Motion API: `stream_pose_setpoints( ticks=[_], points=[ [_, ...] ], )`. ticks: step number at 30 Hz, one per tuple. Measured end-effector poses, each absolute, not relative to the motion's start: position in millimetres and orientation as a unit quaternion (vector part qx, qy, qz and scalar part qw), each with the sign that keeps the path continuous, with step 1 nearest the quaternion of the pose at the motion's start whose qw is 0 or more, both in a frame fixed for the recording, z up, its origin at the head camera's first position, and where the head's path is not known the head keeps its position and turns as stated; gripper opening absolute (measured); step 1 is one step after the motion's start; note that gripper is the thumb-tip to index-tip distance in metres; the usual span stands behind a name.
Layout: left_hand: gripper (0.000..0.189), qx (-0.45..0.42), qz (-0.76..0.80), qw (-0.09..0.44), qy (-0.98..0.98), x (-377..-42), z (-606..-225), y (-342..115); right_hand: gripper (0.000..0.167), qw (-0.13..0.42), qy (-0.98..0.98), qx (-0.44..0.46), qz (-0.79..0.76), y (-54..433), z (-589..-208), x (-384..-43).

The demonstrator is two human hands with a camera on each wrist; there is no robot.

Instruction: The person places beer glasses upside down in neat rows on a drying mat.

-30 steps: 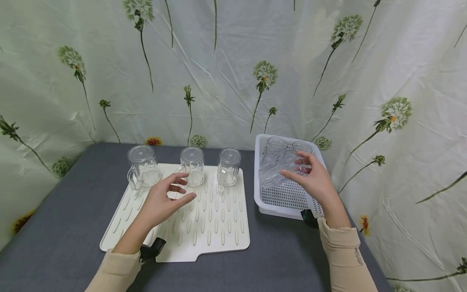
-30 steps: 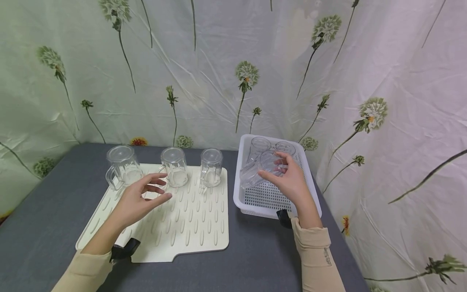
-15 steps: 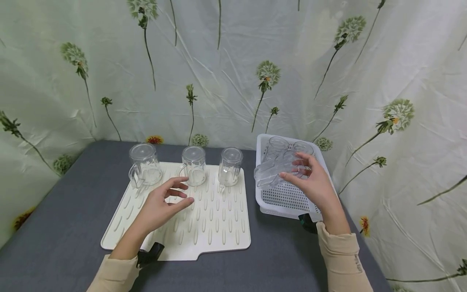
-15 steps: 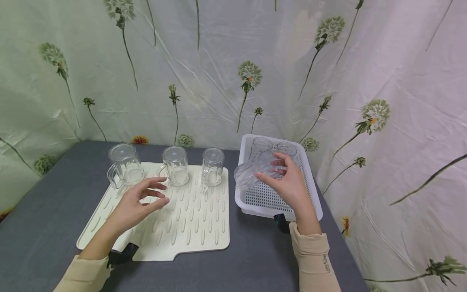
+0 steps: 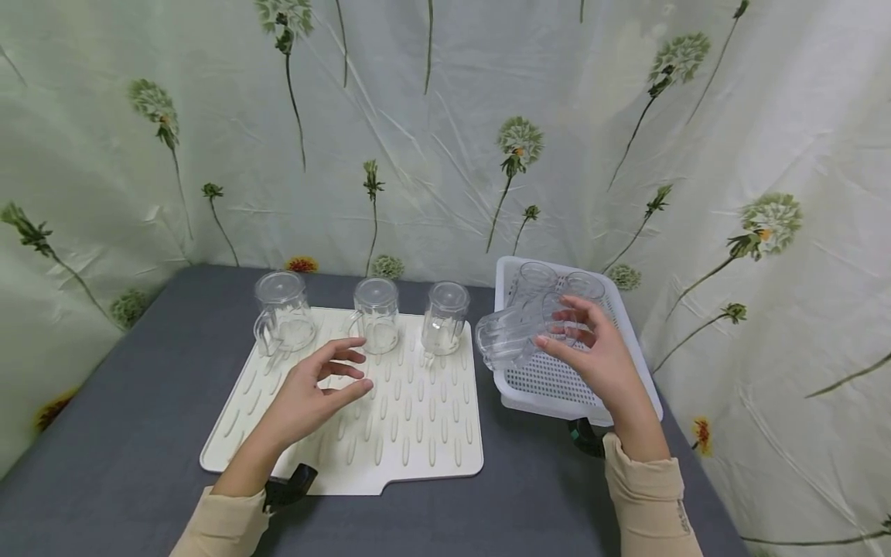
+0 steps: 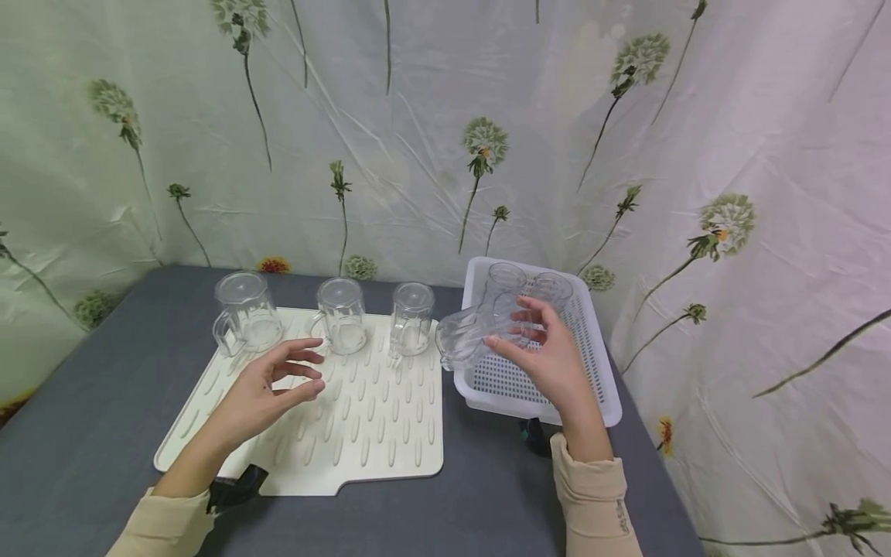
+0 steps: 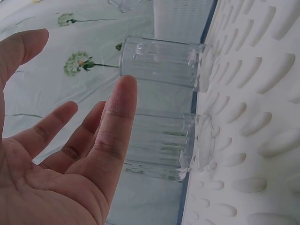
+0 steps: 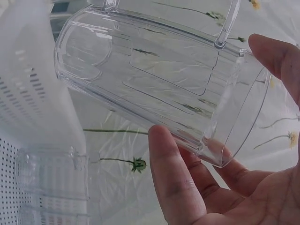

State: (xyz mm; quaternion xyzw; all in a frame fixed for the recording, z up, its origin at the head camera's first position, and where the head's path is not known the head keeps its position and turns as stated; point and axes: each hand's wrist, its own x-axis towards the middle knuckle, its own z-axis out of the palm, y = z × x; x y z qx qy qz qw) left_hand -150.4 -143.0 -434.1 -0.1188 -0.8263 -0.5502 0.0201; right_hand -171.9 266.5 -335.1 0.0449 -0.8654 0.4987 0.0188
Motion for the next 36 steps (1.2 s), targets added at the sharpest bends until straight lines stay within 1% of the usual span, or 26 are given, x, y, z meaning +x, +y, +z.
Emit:
stream_pose_setpoints(
  ticks=[10,19,29,36],
  points=[
    [0.058,-0.131,-0.579,0.026,-0.804,-147.3,-430.2,-145.0,0.079,0.015,-0.854,0.059,0.517,250.0,-339.4,-164.8],
    [0.057,-0.134,-0.598,0.026,-0.79,-145.7,-427.9,-146.1,0.074,-0.003,-0.821,0.095,0.562,226.6,-345.5,-160.7],
    [0.057,-0.15,-0.625,0.017,-0.766,-144.7,-429.2,-144.4,0.076,-0.017,-0.776,0.145,0.613,206.2,-357.6,-158.3],
    [0.063,-0.168,-0.651,-0.002,-0.74,-143.1,-430.0,-141.4,0.078,-0.025,-0.725,0.201,0.658,191.0,-369.9,-156.6]
  ],
)
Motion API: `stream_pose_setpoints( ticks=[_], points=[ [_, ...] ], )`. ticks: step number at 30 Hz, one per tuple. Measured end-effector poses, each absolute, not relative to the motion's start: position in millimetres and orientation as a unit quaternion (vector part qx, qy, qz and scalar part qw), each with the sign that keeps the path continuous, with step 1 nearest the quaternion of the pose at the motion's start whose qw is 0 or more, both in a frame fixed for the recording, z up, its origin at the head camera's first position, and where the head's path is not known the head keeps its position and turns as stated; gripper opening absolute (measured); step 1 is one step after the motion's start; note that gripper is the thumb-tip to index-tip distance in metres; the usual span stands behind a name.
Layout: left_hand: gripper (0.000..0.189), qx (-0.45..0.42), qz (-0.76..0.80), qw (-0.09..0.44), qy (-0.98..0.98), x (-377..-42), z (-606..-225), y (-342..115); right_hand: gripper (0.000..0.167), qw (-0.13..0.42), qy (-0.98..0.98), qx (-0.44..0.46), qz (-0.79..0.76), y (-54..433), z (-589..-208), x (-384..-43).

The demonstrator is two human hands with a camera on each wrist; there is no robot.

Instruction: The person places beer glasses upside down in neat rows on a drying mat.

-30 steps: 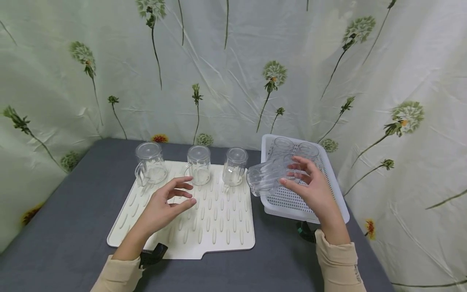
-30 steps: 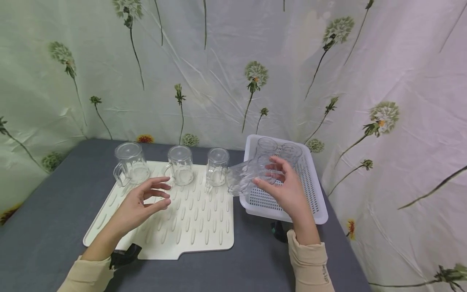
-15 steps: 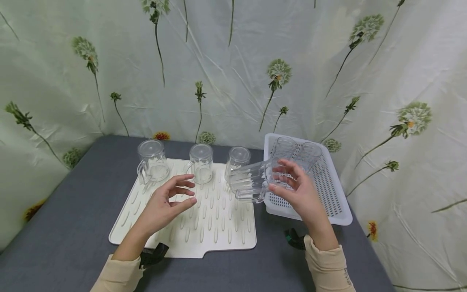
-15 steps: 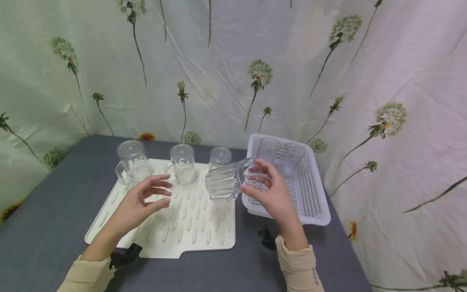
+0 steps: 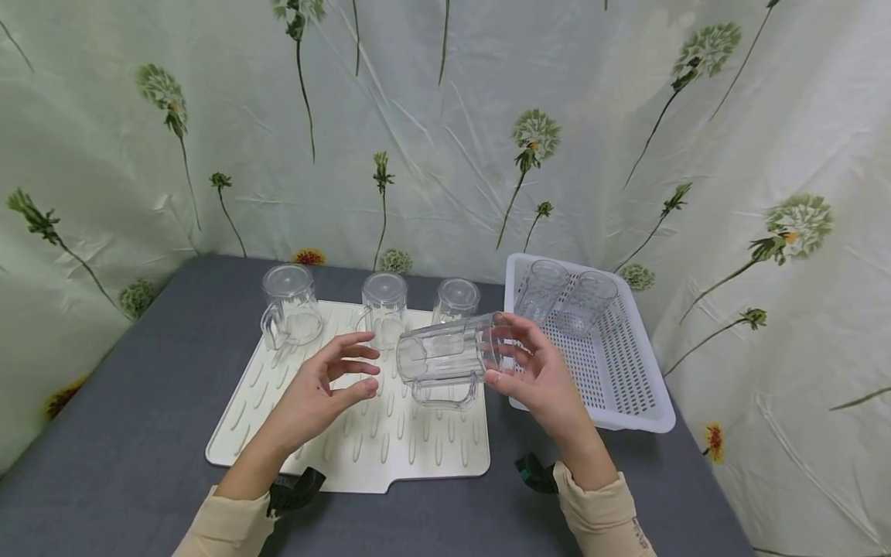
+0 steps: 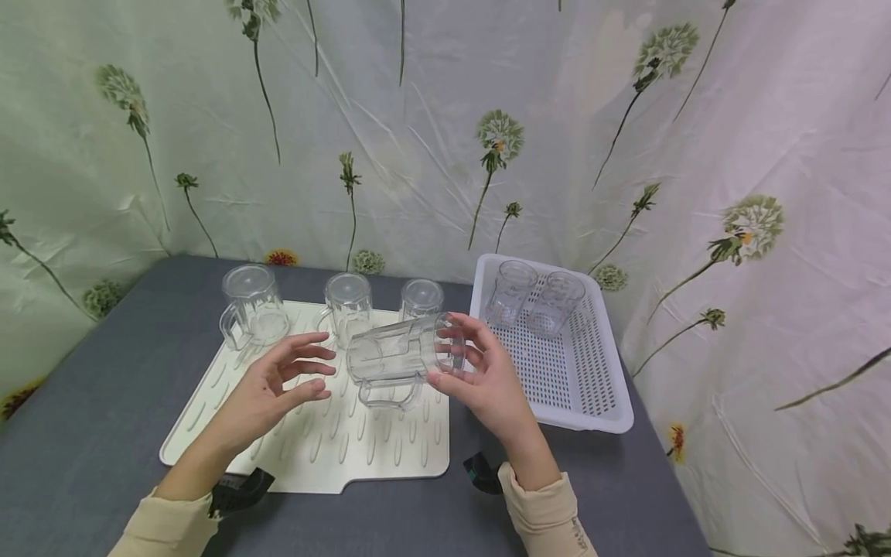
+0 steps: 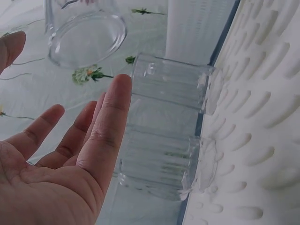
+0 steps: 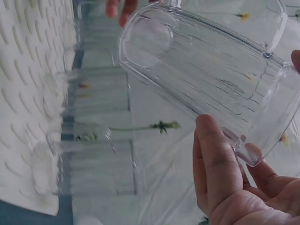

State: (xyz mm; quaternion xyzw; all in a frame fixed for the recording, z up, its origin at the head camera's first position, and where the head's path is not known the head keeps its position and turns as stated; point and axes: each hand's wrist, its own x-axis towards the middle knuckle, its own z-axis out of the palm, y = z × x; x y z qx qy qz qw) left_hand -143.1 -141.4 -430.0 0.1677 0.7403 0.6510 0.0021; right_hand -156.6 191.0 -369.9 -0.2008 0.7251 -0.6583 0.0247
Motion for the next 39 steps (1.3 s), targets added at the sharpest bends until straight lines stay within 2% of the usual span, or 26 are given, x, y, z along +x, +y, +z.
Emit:
stream_pose_setpoints(
  ticks=[4,12,22,28,39],
  points=[
    [0.063,0.176,0.666,0.015,0.725,-141.6,-430.3,-137.9,0.081,0.037,0.708,-0.216,-0.671,183.6,-375.1,-154.9],
    [0.054,0.171,0.748,0.08,0.636,-141.0,-425.4,-135.3,0.082,0.051,0.685,-0.24,-0.686,171.2,-382.6,-154.5],
    [0.058,0.181,0.756,0.111,0.619,-139.9,-431.2,-141.7,0.083,0.048,0.662,-0.279,-0.694,160.8,-394.0,-150.8],
    [0.058,0.225,0.785,0.144,0.559,-138.2,-432.3,-141.4,0.084,0.049,0.646,-0.292,-0.704,157.2,-398.2,-146.5],
    [0.052,0.228,0.79,0.127,0.555,-134.7,-436.4,-142.5,0.088,0.044,0.644,-0.311,-0.698,155.9,-404.1,-144.5]
  ],
)
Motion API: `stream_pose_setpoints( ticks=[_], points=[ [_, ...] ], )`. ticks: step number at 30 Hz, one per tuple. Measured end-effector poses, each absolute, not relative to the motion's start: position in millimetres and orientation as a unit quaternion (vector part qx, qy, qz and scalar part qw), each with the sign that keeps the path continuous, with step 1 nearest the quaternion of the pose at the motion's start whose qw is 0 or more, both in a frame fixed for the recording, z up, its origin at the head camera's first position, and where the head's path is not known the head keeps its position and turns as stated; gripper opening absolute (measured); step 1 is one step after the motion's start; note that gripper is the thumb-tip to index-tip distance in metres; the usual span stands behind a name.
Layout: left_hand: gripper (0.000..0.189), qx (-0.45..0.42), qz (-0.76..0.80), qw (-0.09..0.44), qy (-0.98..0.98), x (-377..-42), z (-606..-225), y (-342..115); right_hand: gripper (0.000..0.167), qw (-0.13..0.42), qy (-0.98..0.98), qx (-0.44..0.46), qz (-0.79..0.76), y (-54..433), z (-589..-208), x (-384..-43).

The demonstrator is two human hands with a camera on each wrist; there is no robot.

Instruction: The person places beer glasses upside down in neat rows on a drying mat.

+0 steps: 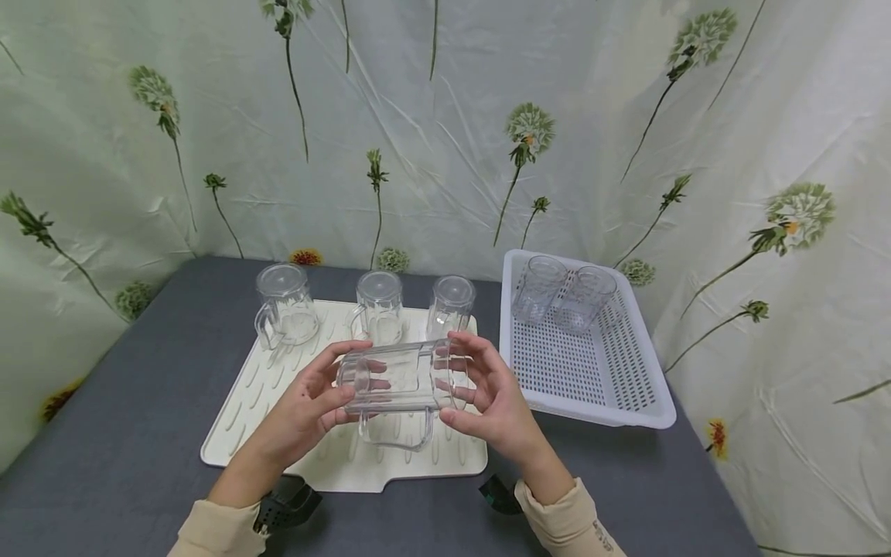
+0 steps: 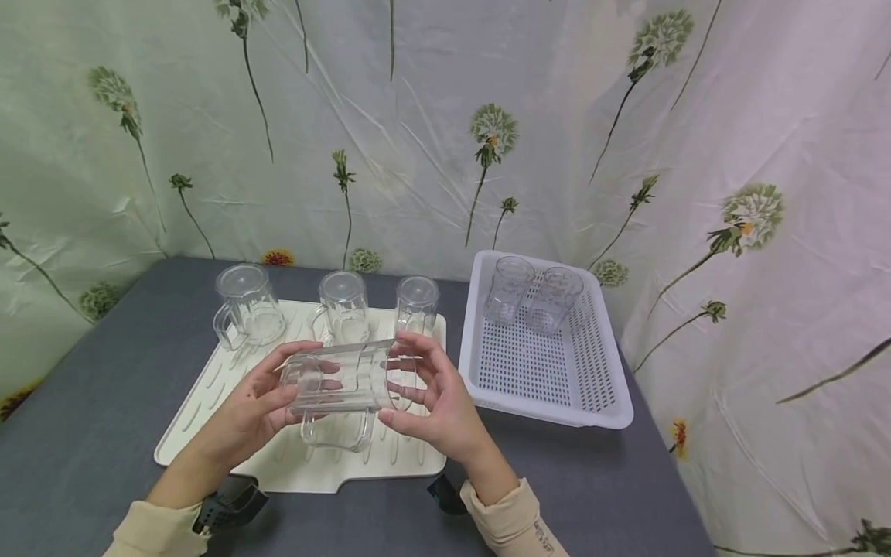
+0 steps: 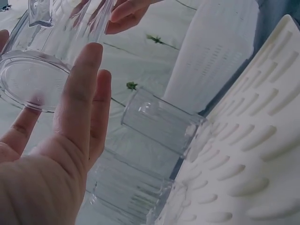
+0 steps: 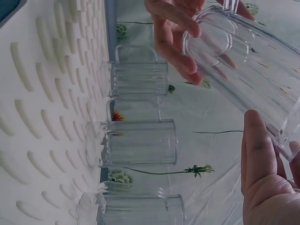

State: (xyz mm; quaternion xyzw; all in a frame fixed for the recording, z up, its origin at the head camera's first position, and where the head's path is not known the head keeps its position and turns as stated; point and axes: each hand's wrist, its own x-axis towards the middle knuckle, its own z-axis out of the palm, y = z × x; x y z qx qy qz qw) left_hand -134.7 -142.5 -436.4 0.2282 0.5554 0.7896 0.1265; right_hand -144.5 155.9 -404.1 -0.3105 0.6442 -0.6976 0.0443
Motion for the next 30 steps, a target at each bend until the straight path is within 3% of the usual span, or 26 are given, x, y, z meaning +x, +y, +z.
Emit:
stream_pose_setpoints(
  ticks=[30],
  points=[
    [0.056,0.216,0.738,0.061,0.636,-131.0,-428.3,-170.8,0.087,0.099,0.729,-0.307,-0.604,155.2,-411.0,-154.1]
  ],
)
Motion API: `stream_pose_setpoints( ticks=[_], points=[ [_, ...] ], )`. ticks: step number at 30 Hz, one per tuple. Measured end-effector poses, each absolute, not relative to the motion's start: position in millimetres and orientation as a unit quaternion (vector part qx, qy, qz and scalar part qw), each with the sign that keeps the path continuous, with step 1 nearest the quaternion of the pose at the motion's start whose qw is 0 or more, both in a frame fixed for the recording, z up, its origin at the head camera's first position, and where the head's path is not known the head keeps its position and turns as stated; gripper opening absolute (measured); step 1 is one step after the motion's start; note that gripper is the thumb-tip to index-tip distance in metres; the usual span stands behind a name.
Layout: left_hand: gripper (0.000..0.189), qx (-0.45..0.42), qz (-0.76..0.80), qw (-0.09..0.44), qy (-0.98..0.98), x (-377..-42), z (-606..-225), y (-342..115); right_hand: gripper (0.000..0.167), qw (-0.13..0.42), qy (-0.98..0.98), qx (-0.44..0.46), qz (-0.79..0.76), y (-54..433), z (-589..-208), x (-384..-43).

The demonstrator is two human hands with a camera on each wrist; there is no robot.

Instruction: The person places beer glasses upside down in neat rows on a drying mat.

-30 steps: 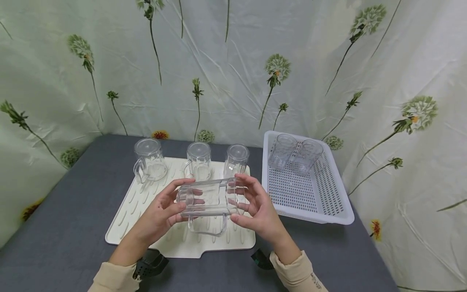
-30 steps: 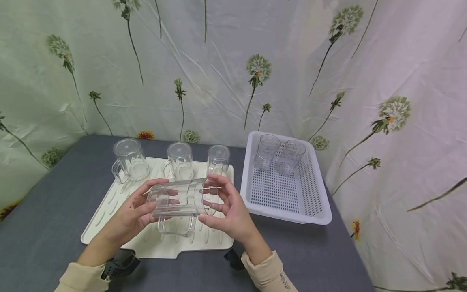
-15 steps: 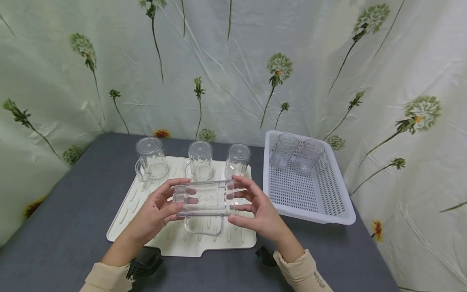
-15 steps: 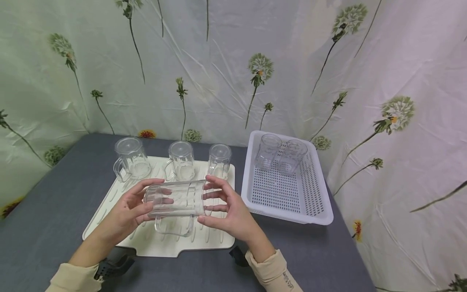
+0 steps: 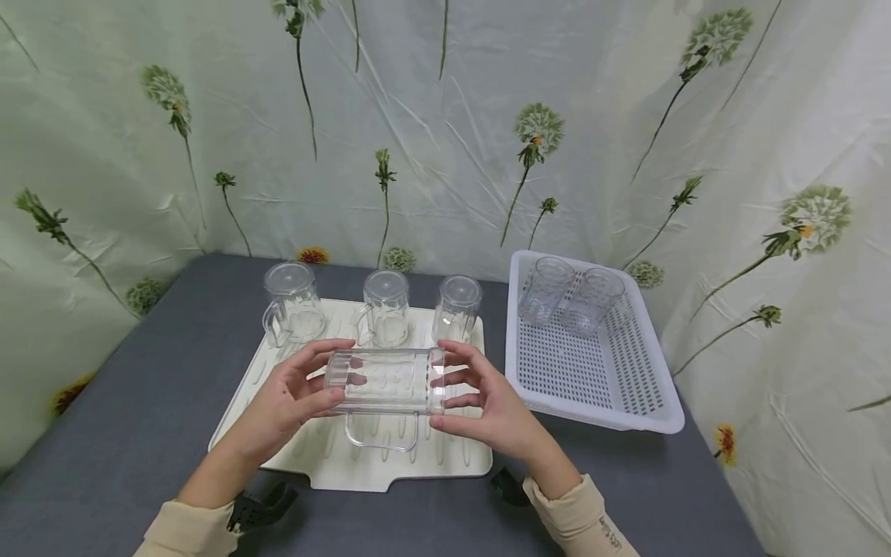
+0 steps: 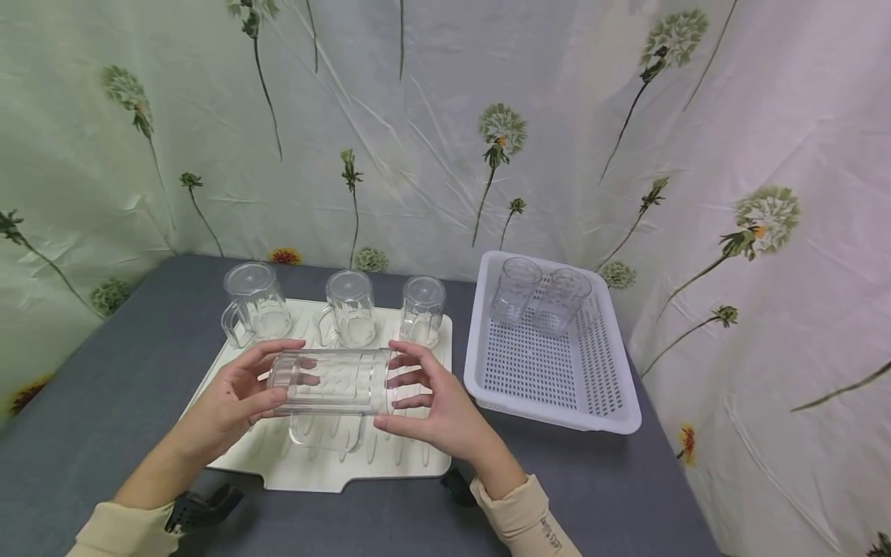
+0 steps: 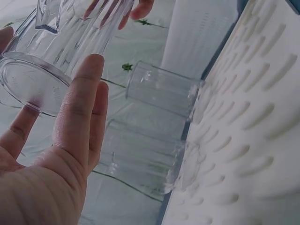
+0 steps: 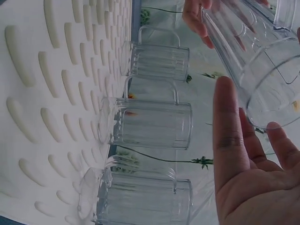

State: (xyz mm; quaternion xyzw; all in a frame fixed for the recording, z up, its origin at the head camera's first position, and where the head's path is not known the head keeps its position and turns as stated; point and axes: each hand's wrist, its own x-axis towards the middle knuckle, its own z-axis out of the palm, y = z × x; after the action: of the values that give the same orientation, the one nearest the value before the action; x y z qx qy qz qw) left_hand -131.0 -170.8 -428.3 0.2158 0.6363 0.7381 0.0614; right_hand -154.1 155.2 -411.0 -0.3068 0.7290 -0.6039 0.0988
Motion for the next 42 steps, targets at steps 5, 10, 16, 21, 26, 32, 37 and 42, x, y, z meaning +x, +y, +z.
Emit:
stream_pose_setpoints(
  ticks=[5,10,16,21,26,32,37,42],
  points=[
    [0.057,0.206,0.723,0.051,0.658,-130.8,-423.3,-175.0,0.087,0.114,0.749,-0.303,-0.579,156.0,-406.8,-155.1],
    [0.058,0.192,0.706,0.047,0.68,-130.3,-418.8,-178.9,0.084,0.118,0.758,-0.303,-0.565,159.8,-402.4,-158.5],
    [0.06,0.193,0.676,0.024,0.71,-129.9,-413.5,-185.7,0.074,0.116,0.77,-0.301,-0.551,166.9,-396.3,-162.7],
    [0.062,0.191,0.653,0.009,0.733,-128.8,-408.3,-193.1,0.067,0.112,0.785,-0.297,-0.532,173.9,-392.1,-166.2],
    [0.063,0.166,0.609,-0.015,0.776,-127.8,-402.8,-202.2,0.062,0.104,0.798,-0.294,-0.516,181.5,-389.0,-170.3],
    [0.066,0.145,0.555,-0.045,0.818,-127.4,-397.2,-214.2,0.058,0.092,0.809,-0.293,-0.502,189.2,-388.6,-175.4],
    [0.066,0.127,0.504,-0.055,0.852,-126.7,-390.7,-223.8,0.055,0.089,0.812,-0.289,-0.5,195.6,-389.0,-179.9],
    [0.069,0.096,0.465,-0.036,0.879,-125.9,-385.2,-234.6,0.053,0.084,0.821,-0.28,-0.49,201.8,-388.5,-183.2]
  ],
)
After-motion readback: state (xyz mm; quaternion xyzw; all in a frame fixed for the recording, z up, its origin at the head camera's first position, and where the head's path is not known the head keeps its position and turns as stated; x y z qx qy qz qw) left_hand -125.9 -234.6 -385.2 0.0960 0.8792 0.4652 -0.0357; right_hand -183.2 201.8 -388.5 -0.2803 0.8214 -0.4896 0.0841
